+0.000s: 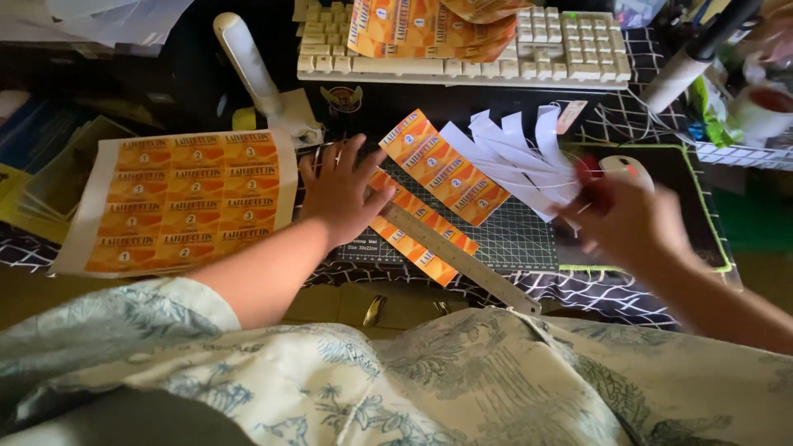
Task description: Cutting printed labels from a sheet using a ruler and a utility knife.
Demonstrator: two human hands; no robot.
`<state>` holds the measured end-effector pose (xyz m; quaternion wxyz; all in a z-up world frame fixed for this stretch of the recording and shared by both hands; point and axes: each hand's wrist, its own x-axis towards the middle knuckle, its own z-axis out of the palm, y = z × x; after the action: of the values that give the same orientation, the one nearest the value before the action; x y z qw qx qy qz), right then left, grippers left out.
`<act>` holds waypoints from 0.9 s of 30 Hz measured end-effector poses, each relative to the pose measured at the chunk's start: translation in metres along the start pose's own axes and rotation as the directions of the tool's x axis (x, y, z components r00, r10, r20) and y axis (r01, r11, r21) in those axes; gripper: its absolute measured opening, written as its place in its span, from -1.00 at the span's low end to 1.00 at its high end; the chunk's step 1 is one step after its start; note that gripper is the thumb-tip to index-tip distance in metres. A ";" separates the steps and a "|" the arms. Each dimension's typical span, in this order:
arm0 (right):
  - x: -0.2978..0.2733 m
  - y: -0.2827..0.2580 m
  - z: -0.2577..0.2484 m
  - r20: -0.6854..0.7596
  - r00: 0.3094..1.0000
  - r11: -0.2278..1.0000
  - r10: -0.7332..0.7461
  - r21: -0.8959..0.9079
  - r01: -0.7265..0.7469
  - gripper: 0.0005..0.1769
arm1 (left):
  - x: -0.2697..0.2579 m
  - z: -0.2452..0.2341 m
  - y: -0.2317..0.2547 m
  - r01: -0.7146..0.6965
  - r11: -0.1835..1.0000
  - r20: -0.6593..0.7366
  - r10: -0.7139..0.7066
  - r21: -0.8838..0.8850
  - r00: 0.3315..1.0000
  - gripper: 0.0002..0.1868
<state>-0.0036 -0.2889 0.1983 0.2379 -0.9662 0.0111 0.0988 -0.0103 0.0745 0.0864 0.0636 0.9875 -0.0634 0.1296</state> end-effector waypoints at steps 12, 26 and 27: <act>-0.035 -0.019 0.055 0.107 0.991 0.994 -0.081 0.082 0.072 -0.68 | 0.020 0.006 -0.012 0.241 0.955 0.175 -0.211 -0.174 0.962 -0.63; -0.018 -0.026 0.082 0.197 0.756 0.780 -0.624 0.226 0.584 -0.38 | 0.064 0.003 -0.035 -0.252 0.966 0.101 0.246 0.052 0.964 -0.80; -0.019 -0.029 0.081 0.235 0.759 0.794 -0.607 0.204 0.572 -0.37 | 0.064 -0.004 -0.032 -0.242 0.970 0.126 0.237 0.024 0.963 -0.81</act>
<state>-0.0356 -0.2267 0.1451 0.3133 -0.8791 -0.3229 0.1576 0.0544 0.0995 0.1037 0.0240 0.9797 -0.1835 0.0766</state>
